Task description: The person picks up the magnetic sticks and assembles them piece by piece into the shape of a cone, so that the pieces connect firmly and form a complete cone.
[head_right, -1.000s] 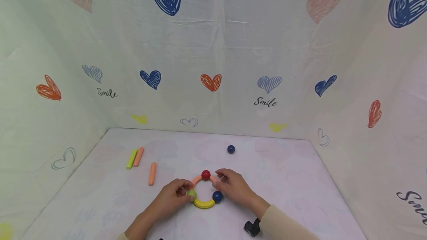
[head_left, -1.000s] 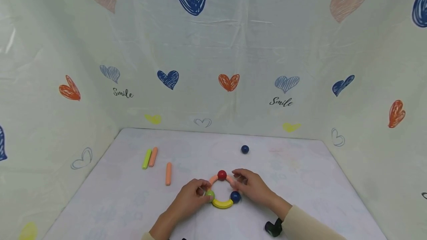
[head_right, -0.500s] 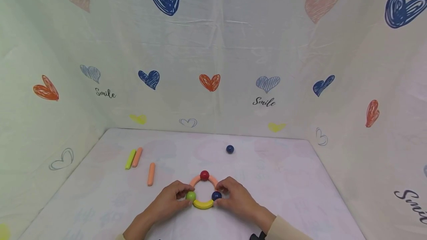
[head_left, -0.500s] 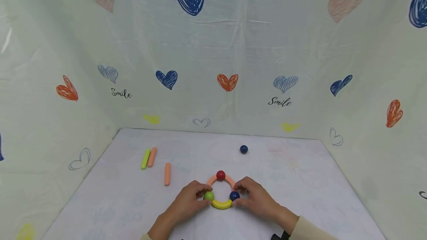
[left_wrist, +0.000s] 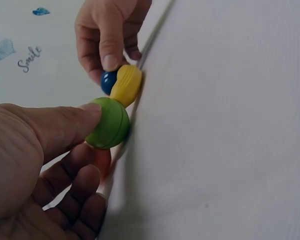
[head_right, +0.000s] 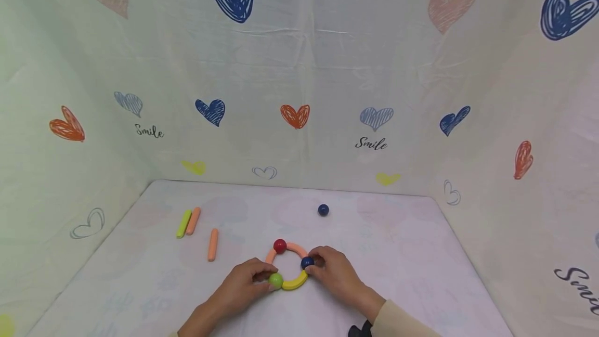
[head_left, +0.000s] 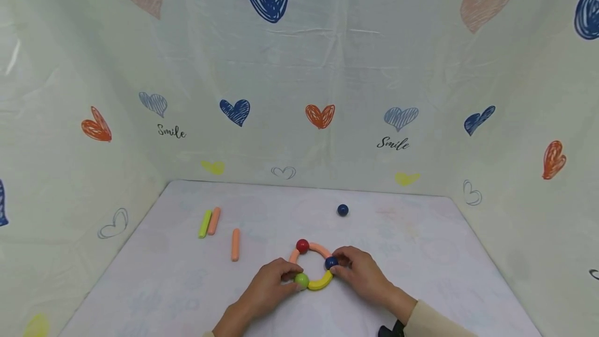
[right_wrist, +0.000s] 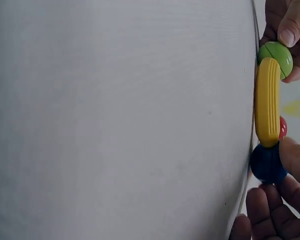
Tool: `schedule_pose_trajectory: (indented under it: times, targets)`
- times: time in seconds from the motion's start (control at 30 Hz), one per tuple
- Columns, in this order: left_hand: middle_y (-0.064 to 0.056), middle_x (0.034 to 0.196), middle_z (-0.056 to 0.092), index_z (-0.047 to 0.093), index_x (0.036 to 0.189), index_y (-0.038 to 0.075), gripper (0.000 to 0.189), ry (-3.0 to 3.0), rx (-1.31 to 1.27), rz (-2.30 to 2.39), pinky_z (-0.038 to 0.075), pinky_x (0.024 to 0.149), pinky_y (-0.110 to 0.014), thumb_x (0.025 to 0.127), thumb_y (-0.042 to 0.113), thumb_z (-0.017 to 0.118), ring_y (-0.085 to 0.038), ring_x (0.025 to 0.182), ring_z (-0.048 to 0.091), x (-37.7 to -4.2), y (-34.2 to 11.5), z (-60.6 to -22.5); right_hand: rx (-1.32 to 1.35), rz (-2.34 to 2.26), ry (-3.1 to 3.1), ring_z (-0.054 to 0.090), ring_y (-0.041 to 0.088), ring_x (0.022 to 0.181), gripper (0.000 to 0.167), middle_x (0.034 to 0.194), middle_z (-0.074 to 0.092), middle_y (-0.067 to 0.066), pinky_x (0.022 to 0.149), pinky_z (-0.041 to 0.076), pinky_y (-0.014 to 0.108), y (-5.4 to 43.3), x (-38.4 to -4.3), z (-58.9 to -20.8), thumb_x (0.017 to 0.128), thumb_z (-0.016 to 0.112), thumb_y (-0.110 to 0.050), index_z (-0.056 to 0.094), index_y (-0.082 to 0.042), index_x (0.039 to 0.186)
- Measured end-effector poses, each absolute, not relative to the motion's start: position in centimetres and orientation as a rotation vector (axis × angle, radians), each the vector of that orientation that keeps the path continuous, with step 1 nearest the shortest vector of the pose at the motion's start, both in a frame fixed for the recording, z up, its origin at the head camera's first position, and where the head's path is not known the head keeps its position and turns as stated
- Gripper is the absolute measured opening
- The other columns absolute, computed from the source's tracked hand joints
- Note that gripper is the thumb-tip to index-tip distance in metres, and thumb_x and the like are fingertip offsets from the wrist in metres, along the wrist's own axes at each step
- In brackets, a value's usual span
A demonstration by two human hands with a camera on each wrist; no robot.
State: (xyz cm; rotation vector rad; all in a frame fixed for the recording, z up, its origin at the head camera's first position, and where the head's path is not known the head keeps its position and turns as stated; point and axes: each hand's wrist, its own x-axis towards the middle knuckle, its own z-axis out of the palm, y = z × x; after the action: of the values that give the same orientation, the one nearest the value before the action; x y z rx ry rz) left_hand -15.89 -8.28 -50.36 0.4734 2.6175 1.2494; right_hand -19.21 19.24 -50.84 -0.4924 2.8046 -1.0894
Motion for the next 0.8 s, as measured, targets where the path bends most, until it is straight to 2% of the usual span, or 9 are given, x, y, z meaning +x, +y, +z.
schedule_pose_trajectory:
  times: [0.23, 0.37, 0.57, 0.8]
  targets:
    - [0.015, 0.098, 0.063, 0.077, 0.120, 0.018, 0.029, 2.652, 0.460, 1.213, 0.053, 0.080, -0.026, 0.093, 0.027, 0.082, -0.003, 0.089, 0.057, -15.9, -7.6, -50.3, -0.408, -1.105, 2.837, 0.058, 0.009, 0.086, 0.032, 0.101, 0.069, -0.005, 0.072, 0.050, 0.024, 18.9, -19.8, -50.7, 0.094, 0.081, -0.026, 0.072, -0.010, 0.121]
    - [0.013, 0.100, 0.067, 0.077, 0.119, 0.018, 0.028, 2.717, 0.406, 1.206, 0.054, 0.083, -0.030, 0.093, 0.027, 0.081, -0.006, 0.092, 0.058, -15.8, -7.8, -50.0, -0.374, -1.104, 2.846, 0.057, 0.010, 0.086, 0.032, 0.100, 0.069, -0.004, 0.071, 0.049, 0.024, 18.8, -20.1, -50.9, 0.094, 0.081, -0.024, 0.073, -0.010, 0.121]
    - [0.008, 0.108, 0.070, 0.077, 0.117, 0.021, 0.025, 2.894, 0.166, 1.203, 0.057, 0.088, -0.040, 0.092, 0.024, 0.082, -0.013, 0.101, 0.062, -16.1, -9.4, -49.3, -0.353, -1.114, 2.849, 0.057, 0.012, 0.085, 0.035, 0.098, 0.068, -0.004, 0.072, 0.050, 0.025, 18.7, -20.5, -51.0, 0.093, 0.082, -0.027, 0.073, -0.009, 0.122]
    - [-0.002, 0.112, 0.072, 0.077, 0.118, 0.017, 0.025, 3.004, -0.091, 1.426, 0.053, 0.087, -0.035, 0.093, 0.019, 0.081, -0.018, 0.104, 0.062, -17.0, -12.8, -48.9, -0.319, -1.112, 2.841, 0.056, 0.012, 0.084, 0.039, 0.095, 0.067, -0.004, 0.071, 0.049, 0.025, 18.4, -20.6, -51.1, 0.091, 0.084, -0.028, 0.073, -0.007, 0.122]
